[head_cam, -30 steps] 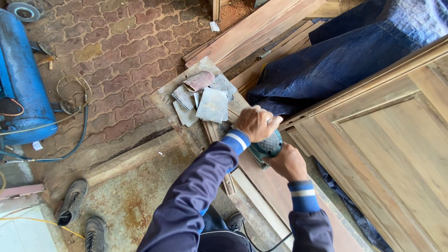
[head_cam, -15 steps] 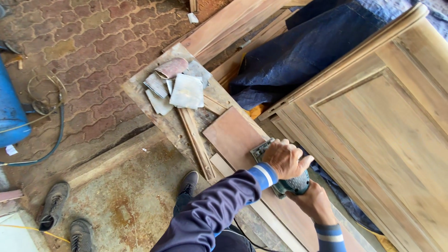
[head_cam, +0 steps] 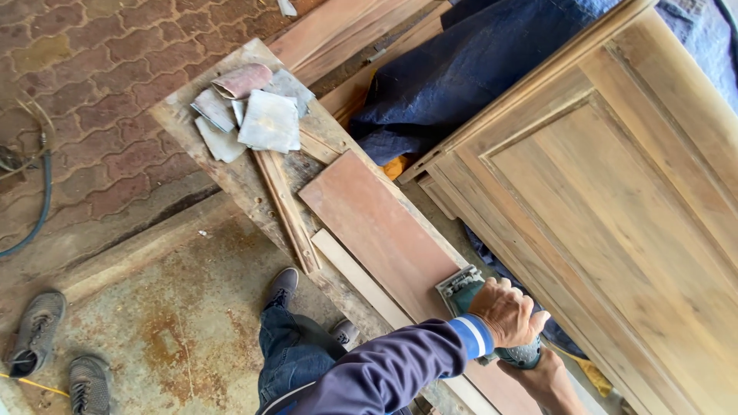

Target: The person is sanding a wooden board using both an electric orbital sander and manual sandpaper.

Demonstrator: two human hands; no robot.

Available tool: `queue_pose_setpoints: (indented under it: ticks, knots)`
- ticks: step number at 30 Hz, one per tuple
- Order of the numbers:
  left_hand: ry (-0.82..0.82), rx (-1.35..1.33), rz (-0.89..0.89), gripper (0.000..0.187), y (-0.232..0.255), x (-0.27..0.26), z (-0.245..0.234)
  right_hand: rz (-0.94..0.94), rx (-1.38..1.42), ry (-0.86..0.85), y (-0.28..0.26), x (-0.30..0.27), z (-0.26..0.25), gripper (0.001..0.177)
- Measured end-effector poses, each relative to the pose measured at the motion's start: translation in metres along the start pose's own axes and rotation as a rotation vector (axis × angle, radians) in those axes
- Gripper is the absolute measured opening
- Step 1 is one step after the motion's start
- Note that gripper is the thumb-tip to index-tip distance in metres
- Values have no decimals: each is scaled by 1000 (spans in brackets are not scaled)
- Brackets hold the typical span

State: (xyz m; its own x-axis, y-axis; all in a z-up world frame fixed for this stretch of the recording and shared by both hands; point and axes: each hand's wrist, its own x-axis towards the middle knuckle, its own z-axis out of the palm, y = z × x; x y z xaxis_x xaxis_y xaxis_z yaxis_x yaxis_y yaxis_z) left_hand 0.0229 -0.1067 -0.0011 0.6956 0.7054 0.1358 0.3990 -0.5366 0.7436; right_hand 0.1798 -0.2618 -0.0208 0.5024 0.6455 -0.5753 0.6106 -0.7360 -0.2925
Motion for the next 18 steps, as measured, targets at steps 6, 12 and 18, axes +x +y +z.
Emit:
queue_pose_setpoints:
  ticks: [6, 12, 18]
  knots:
    - [-58, -35, 6, 54, 19, -14, 17, 73, -47, 9, 31, -18, 5, 51]
    - [-17, -5, 0, 52, 1, -9, -1, 32, -72, 38, -20, -22, 0, 53]
    - [78, -38, -23, 51, -40, 3, -45, -105, -165, 16, -84, 1, -1, 56]
